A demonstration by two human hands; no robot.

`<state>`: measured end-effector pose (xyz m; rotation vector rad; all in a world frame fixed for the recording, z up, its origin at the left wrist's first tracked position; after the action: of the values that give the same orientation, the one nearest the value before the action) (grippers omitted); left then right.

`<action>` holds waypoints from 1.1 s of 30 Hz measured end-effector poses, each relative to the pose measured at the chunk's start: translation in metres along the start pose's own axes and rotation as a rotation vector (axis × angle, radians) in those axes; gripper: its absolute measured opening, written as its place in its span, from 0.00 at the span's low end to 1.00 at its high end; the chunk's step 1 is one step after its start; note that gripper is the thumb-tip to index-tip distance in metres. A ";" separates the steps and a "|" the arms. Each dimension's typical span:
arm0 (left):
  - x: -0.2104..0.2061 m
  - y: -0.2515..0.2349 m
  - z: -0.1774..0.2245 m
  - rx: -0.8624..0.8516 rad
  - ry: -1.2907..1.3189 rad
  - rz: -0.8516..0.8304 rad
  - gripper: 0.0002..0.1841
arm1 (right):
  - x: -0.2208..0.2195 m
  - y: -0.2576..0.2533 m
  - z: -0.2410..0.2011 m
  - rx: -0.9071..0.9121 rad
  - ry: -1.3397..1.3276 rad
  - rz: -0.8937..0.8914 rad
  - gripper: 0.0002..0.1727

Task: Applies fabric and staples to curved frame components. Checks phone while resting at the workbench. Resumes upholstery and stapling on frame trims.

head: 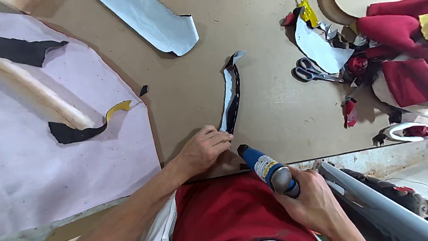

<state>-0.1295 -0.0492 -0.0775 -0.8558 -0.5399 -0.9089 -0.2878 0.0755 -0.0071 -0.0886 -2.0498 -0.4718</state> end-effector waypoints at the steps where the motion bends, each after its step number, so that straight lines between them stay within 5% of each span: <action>1: 0.000 0.000 -0.003 0.024 0.003 -0.002 0.11 | -0.002 0.000 -0.002 0.005 -0.003 0.000 0.20; 7: 0.003 -0.005 -0.015 0.141 0.049 0.007 0.11 | -0.013 0.000 -0.012 0.006 -0.010 -0.007 0.21; 25: -0.001 -0.007 -0.015 0.111 0.116 0.007 0.09 | -0.017 -0.023 -0.017 -0.079 0.041 -0.073 0.17; 29: 0.005 -0.007 -0.015 0.099 0.145 0.055 0.12 | 0.011 -0.016 0.011 -0.161 0.094 0.001 0.18; 33: 0.021 0.001 -0.021 0.295 0.086 0.201 0.17 | 0.049 -0.005 0.071 -0.330 0.209 0.141 0.29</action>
<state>-0.1169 -0.0758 -0.0748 -0.5889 -0.4891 -0.6592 -0.3721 0.0904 0.0021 -0.3644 -1.7341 -0.6975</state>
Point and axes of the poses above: each hand's wrist, its own y-axis away from the middle knuckle, its own x-axis out of the back of the hand, z = x × y, the point moved 10 cm from there along -y, towards the middle knuckle, and after that the axes turned 2 degrees about -x, right-handed, at the moved point
